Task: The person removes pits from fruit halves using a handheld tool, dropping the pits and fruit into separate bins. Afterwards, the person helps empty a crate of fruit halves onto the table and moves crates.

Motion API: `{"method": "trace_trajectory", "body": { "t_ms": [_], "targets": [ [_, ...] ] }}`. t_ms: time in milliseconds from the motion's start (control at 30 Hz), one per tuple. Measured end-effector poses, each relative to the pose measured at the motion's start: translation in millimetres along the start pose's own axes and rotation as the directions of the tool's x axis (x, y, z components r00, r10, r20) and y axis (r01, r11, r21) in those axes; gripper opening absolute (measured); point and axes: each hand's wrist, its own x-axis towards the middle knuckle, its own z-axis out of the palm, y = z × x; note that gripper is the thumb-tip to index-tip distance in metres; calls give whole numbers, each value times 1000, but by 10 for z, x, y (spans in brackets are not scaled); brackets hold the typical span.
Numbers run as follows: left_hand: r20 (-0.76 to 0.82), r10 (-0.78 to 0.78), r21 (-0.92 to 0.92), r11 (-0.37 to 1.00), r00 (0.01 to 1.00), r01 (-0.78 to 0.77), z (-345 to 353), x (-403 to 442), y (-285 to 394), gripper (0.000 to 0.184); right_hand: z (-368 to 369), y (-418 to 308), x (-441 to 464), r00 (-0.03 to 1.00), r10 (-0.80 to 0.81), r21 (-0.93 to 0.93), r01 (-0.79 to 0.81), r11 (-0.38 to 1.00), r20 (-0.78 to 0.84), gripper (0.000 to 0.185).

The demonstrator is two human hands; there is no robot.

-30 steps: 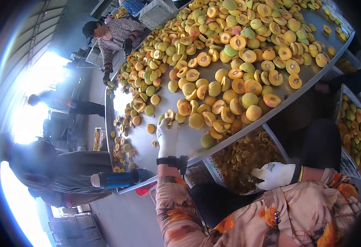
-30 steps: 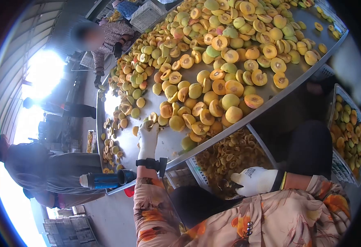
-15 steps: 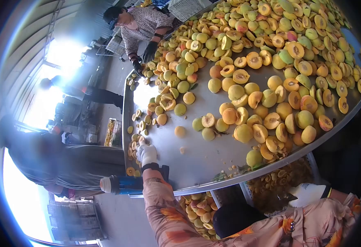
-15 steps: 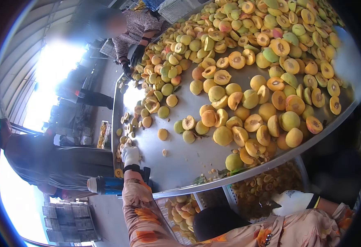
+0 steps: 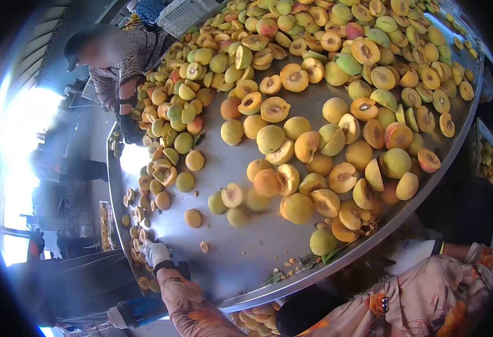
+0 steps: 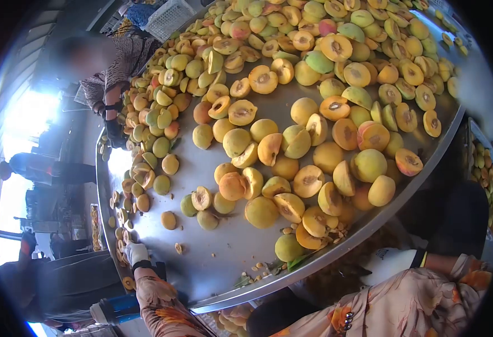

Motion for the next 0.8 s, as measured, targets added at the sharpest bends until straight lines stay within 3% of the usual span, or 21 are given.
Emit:
{"method": "trace_trajectory", "body": {
  "t_ms": [33,133,200,267,333,433,500,600,700,767,800],
  "targets": [
    [-161,66,97,994,985,-51,-2,-71,29,31,48,66,-1,999,-31,10,31,999,14,49],
    [-40,252,5,968,967,-252,-347,-11,435,35,215,292,-20,991,-124,28,123,992,44,52],
    [81,494,-432,800,866,-416,-474,-30,652,38,186,240,-75,991,-127,43,126,991,31,50],
    [75,680,-784,492,729,-379,-934,-632,1154,46,63,89,-157,994,-107,34,106,994,33,47],
    [-142,866,-476,365,479,-800,-1146,-1073,1480,52,-55,-69,-231,993,-100,16,99,995,63,46],
    [39,913,-371,390,405,-843,-917,-1309,1676,58,-86,-115,-278,988,-131,53,126,991,88,44],
    [122,924,-358,382,364,-852,-908,-1392,1737,60,-22,-91,-325,986,-164,109,163,981,1,43],
    [262,813,-179,571,520,-801,-1099,-1618,1787,55,25,-111,-410,981,-185,108,191,976,-61,41],
    [101,741,-602,577,664,-552,-1302,-1923,1549,43,-185,-412,-630,989,-122,77,129,989,-80,41],
    [12,667,-800,453,745,-393,-1435,-2214,1381,39,-251,-521,-743,967,-170,92,190,978,-190,40],
    [68,663,-930,311,745,-193,-1561,-2411,1308,41,-246,-551,-766,939,-237,80,264,961,-249,40]
  ]
}}
